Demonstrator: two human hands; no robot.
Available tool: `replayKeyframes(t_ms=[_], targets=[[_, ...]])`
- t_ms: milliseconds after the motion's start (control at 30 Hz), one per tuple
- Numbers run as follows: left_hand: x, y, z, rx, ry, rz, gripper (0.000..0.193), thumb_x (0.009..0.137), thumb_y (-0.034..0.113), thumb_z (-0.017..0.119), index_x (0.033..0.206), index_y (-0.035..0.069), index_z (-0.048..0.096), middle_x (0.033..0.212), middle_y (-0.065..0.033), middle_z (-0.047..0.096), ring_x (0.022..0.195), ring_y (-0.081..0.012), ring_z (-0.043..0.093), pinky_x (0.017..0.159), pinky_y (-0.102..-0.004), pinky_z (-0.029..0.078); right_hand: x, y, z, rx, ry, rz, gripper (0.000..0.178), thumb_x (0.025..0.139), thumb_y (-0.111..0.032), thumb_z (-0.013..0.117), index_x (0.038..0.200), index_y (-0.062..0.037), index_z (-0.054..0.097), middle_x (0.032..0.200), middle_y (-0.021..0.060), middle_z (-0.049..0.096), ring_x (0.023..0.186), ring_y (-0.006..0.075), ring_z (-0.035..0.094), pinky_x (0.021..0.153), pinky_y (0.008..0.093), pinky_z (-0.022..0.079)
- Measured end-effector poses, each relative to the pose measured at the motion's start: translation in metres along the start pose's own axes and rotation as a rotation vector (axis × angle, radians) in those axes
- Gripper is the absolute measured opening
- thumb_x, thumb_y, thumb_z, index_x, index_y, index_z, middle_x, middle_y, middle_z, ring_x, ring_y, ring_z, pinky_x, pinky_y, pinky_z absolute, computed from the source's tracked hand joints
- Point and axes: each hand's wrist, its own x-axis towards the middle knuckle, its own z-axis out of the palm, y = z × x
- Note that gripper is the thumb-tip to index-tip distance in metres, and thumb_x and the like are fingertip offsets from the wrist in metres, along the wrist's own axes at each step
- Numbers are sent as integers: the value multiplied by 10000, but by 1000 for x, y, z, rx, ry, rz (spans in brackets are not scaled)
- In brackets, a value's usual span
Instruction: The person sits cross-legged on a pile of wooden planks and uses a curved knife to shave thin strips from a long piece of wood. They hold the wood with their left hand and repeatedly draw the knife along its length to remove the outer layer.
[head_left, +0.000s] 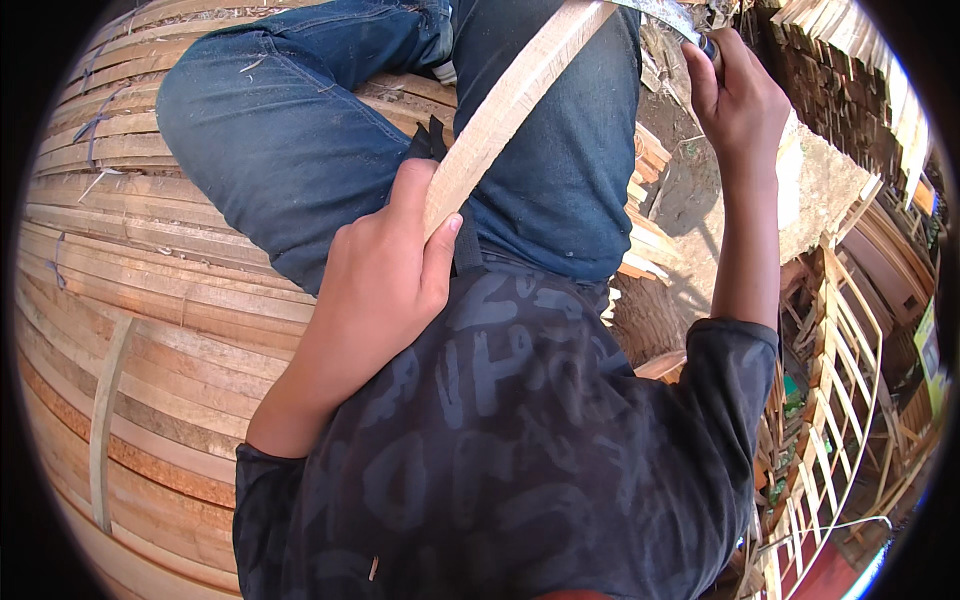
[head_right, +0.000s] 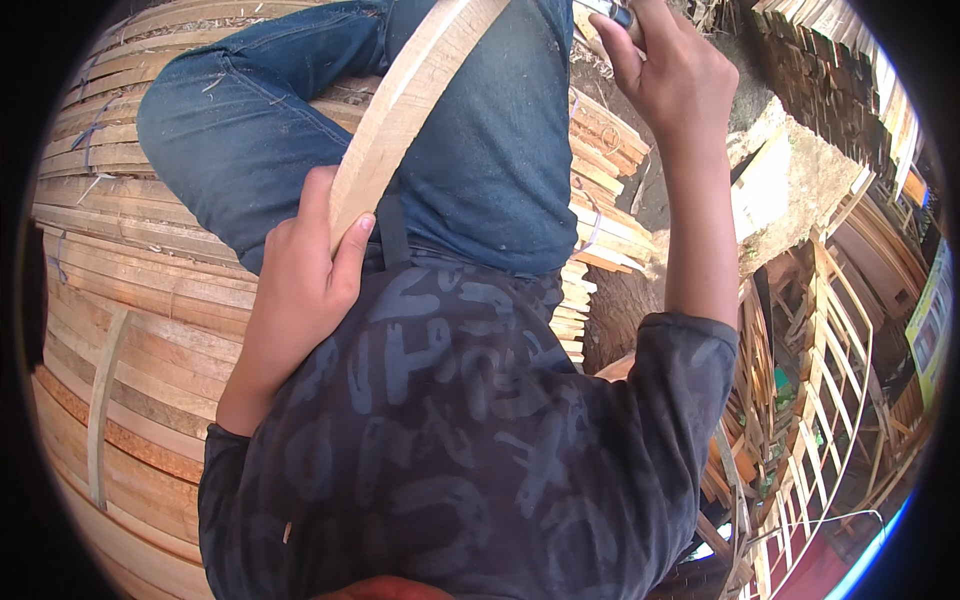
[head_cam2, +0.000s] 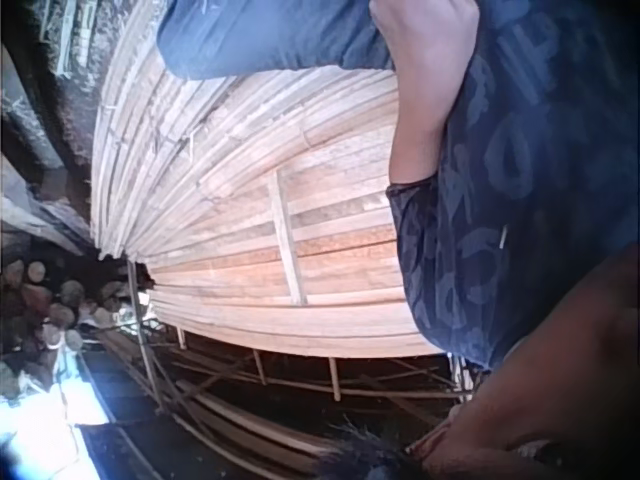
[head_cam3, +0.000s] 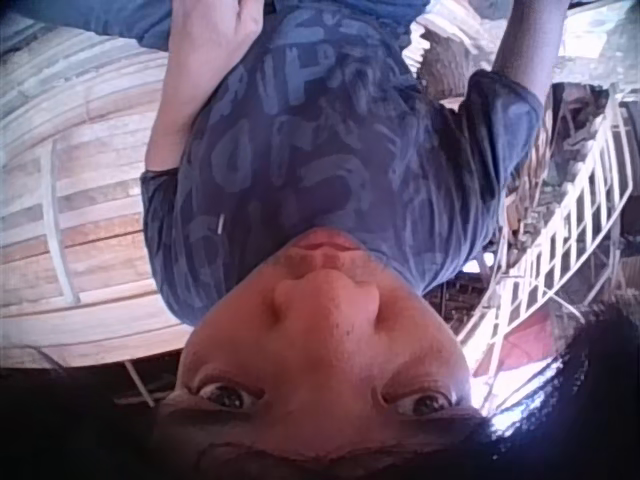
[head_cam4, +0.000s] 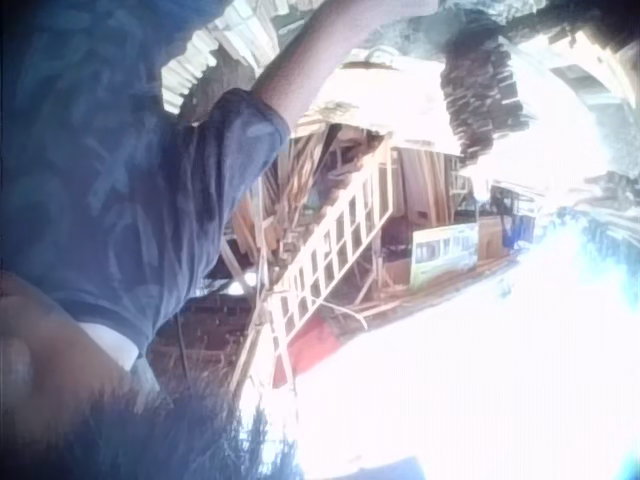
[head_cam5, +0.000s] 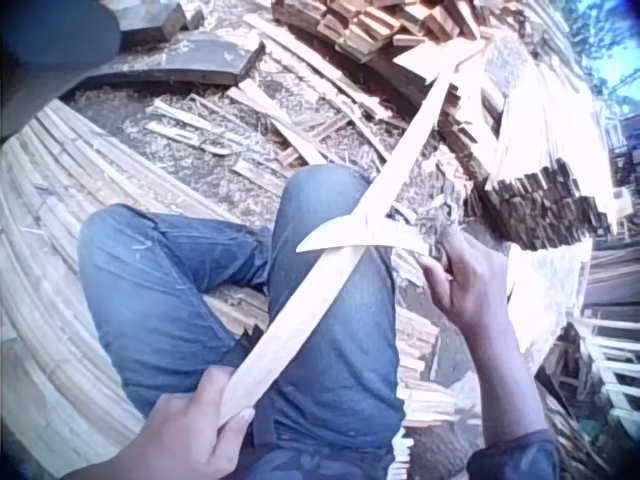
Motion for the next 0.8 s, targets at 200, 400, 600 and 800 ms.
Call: replayKeyframes(t_ms=[200, 400, 600, 800], targets=[[3, -2, 4, -229, -110, -86, 313, 929, 130, 561, 1164, -23, 422, 680, -273, 597, 660, -462, 618, 604, -507, 470, -14, -48, -3, 73, -124, 126, 382, 912, -411, 645, 768, -89, 497, 541, 38, 533, 460, 246, 569, 428, 356, 430], [4, -7, 2, -218, -82, -79, 296, 928, 122, 561, 1147, -23, 423, 696, -278, 592, 683, -468, 618, 606, -497, 468, -3, -35, 5, -18, -88, -27, 371, 899, -441, 641, 797, -108, 512, 601, 52, 567, 487, 240, 592, 426, 346, 437], [11, -3, 3, -351, -86, -101, 264, 931, 123, 558, 1124, -5, 431, 726, -282, 599, 708, -467, 623, 614, -489, 468, -4, -21, 21, 0, -69, 70, 380, 917, -451, 615, 795, -105, 516, 609, 58, 582, 492, 244, 602, 420, 351, 439], [10, -11, 10, -348, -91, -102, 266, 939, 137, 555, 1136, 1, 439, 738, -270, 605, 719, -466, 625, 613, -480, 464, -10, -66, -6, 140, -160, -241, 366, 878, -445, 647, 781, -123, 503, 578, 37, 500, 447, 227, 551, 414, 333, 430]])
